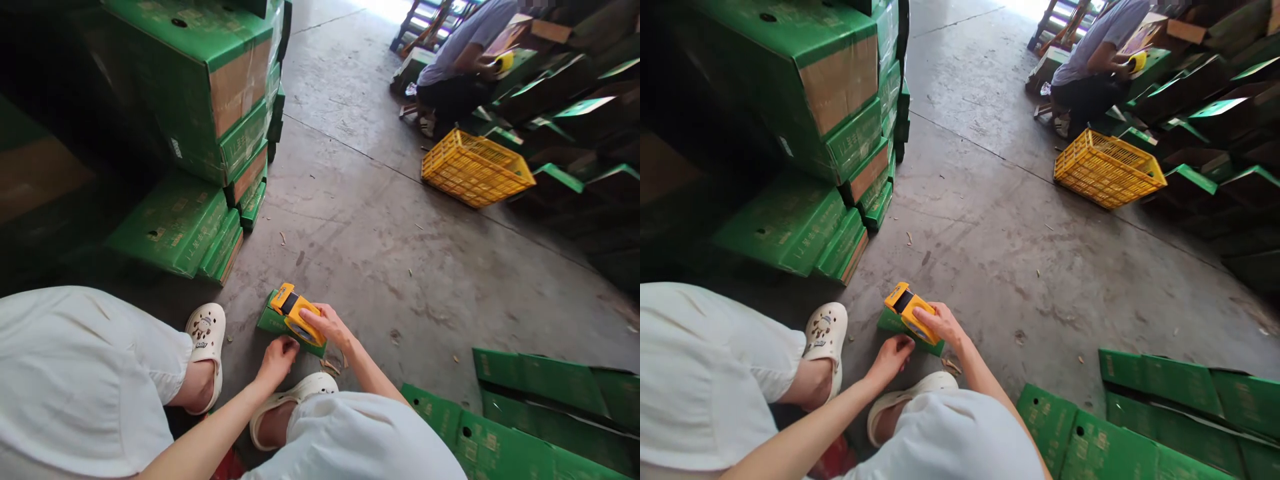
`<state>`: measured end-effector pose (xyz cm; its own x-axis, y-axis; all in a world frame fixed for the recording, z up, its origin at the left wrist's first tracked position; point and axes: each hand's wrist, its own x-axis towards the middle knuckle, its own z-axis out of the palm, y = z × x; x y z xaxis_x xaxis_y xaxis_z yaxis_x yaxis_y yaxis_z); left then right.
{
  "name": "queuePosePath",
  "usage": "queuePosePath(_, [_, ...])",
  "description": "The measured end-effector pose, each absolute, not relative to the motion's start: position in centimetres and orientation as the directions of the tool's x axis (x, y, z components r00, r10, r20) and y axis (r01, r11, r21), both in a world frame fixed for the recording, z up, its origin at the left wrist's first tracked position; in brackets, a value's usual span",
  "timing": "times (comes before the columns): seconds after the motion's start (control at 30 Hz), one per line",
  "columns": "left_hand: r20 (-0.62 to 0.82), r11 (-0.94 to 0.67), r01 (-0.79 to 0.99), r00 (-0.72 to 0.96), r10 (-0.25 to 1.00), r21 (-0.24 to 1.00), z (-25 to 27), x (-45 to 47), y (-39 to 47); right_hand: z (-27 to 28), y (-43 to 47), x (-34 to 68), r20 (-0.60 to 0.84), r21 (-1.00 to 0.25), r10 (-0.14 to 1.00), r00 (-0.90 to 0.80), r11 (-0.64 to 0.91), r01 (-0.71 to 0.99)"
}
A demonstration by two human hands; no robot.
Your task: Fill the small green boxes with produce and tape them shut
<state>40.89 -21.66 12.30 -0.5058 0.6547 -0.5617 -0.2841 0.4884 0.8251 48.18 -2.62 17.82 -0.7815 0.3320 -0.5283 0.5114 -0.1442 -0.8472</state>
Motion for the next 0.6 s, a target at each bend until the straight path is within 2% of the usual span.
queuePosePath(0.13, [-0.54,0.375,-0.396,-0.7,0.468,0.838,13.1,36.6,-21.8,17.9,-2.6,48.1,-0.509,-0.856,0.331,-0.794,-0.097,0.508])
queuePosePath(0.2, [-0.565,0.292,-0.484,-0.709,0.422,0.825,14.1,33.5,-21.7,17.9,-2.5,48.0,-0.517,-0.851,0.323,-0.793,-0.092,0.517])
queuePosePath(0.27, [-0.643,0.282,-0.587,-0.607,0.467,0.759,15.5,30.7,-20.8,17.9,-2.4,47.7,-0.522,-0.847,0.314,-0.793,-0.077,0.526])
queuePosePath(0.37, [-0.752,0.403,-0.673,-0.362,0.551,0.62,17.3,28.2,-18.9,18.2,-2.3,47.5,-0.52,-0.839,0.314,-0.794,-0.015,0.544])
queuePosePath(0.43, [-0.769,0.447,-0.693,-0.247,0.59,0.565,17.7,27.6,-18.1,18.6,-2.3,47.5,-0.526,-0.84,0.28,-0.803,-0.025,0.542])
queuePosePath(0.53, [-0.734,0.416,-0.702,-0.223,0.642,0.578,17.3,27.4,-17.9,19.5,-2.6,47.4,-0.553,-0.833,0.18,-0.814,-0.12,0.54])
queuePosePath(0.6, [-0.711,0.388,-0.696,-0.253,0.656,0.605,16.8,27.2,-18.1,20.0,-2.7,47.2,-0.563,-0.826,0.153,-0.812,-0.147,0.545])
